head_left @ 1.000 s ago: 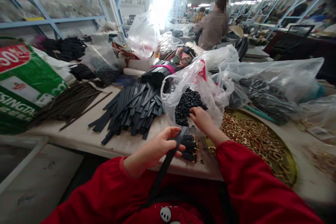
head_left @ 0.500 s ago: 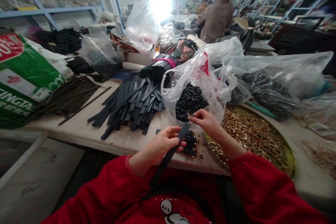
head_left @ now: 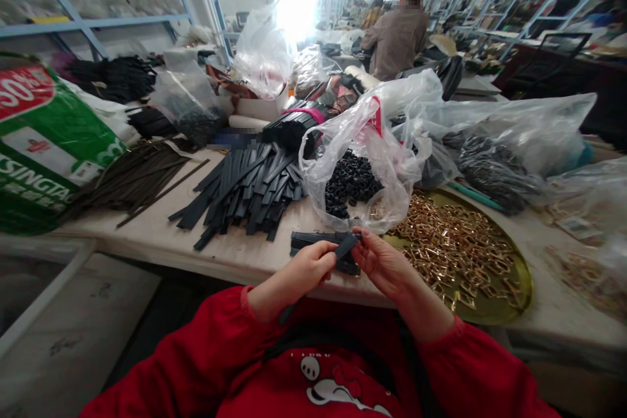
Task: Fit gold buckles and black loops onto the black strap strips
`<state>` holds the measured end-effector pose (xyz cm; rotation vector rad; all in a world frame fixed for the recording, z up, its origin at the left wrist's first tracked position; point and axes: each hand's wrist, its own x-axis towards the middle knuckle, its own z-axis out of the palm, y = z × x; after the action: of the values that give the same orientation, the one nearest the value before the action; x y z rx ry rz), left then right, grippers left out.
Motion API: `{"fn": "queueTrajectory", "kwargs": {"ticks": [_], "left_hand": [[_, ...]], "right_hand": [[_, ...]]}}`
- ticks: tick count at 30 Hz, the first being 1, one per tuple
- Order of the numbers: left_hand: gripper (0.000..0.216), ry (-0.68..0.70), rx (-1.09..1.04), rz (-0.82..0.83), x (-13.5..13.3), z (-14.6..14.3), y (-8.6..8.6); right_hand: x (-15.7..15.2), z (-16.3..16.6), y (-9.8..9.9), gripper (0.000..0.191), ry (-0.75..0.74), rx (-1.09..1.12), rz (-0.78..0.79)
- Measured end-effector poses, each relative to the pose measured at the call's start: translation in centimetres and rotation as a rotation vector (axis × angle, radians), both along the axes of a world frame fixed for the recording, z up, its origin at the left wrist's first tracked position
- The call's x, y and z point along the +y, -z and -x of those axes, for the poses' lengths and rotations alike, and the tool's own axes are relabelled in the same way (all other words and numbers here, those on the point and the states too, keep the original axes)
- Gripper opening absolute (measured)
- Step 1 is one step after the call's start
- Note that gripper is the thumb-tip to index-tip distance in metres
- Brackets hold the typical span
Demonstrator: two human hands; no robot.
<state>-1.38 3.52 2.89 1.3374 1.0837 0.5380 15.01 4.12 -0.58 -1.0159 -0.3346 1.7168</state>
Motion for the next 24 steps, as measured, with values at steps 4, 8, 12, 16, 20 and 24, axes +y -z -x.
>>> {"fn": "queueTrajectory", "kwargs": {"ticks": [4,8,12,16,20,24], "left_hand": [[0.024,-0.042,-0.097,0.161,-0.5,-0.3,0.0],[0.017,-0.053,-0.124,0.194,-0.4,-0.4,0.6],[0.019,-0.024,-0.021,0.089,-0.1,-0.2,1.5],[0.022,-0.040,0.112,-0.077,-0.1,0.0,2.1],[0.023,0.076,0.244,-0.251,-0.1,0.4,1.9],[0.026,0.227,0.306,-0.297,0.1,0.6,1.7]], "right_hand": [[-0.6,0.6,0.5,0.028,0.008,0.020,0.024],[-1.2,1.1,0.8,0.028,-0.026,-0.027,-0.013],[-1.5,0.9,0.9,0.032,-0.011,-0.128,-0.040],[-1.8,0.5,1.2,0.036,-0.009,-0.168,-0.041],[-2.3,0.2,1.4,0.030,-0.057,-0.327,-0.136],[-2.9,0.1,0.8,0.027,-0.256,-0.549,-0.260]]}}
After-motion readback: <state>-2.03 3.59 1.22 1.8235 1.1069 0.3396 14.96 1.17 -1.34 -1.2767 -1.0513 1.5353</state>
